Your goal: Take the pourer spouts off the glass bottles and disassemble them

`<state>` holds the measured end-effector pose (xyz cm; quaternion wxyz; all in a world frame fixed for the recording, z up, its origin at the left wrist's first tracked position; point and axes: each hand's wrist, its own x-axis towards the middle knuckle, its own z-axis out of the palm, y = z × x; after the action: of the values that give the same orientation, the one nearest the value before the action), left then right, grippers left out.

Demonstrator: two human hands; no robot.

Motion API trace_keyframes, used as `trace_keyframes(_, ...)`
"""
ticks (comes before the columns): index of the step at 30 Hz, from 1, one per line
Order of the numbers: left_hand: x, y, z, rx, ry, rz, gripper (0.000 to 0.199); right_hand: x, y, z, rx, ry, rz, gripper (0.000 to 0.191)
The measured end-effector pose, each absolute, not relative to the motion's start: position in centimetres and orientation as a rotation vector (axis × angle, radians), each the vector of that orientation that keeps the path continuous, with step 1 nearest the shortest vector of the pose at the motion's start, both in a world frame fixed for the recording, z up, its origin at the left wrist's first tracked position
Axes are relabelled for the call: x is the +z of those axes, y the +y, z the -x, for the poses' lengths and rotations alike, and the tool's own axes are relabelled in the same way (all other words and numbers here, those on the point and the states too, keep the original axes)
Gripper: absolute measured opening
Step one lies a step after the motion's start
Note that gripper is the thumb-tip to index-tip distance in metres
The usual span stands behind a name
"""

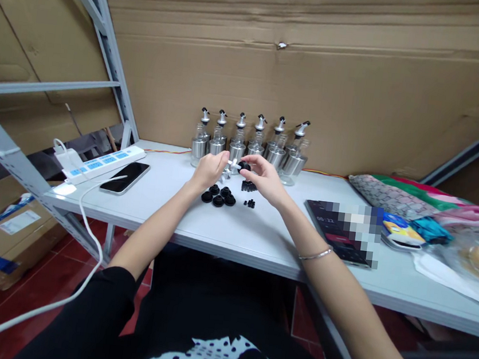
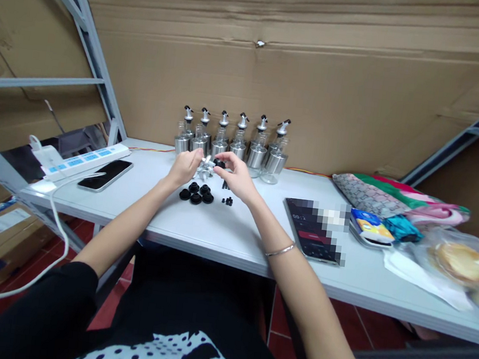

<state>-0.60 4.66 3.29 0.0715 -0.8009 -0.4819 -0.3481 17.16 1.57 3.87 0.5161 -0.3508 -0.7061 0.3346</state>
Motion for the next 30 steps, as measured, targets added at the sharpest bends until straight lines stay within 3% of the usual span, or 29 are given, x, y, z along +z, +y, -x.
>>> trace_keyframes(4, 3.7, 4.5, 0.5, -0.768, -1.665, 2.426, 0.048, 4.0, 1.6, -17.4, 0.702, -1.702, 0.913, 0.026)
trace_keyframes(11, 3.5, 4.7, 0.8, -0.444, -1.861, 2.398, 0.045, 3.9, 1.6, -17.1, 0.762, -1.612, 0.872, 0.031)
trace_keyframes(22, 2.6, 5.6, 1.9, -0.59, -2.135, 2.372, 0.024, 3.9, 2.0, -17.7, 0.719, -1.587, 0.97, 0.027)
trace_keyframes(30, 2.7, 5.4, 1.8, -0.62, -2.101, 2.354, 0.023, 3.6, 1.7, -17.2, 0.684, -1.702, 0.937, 0.027)
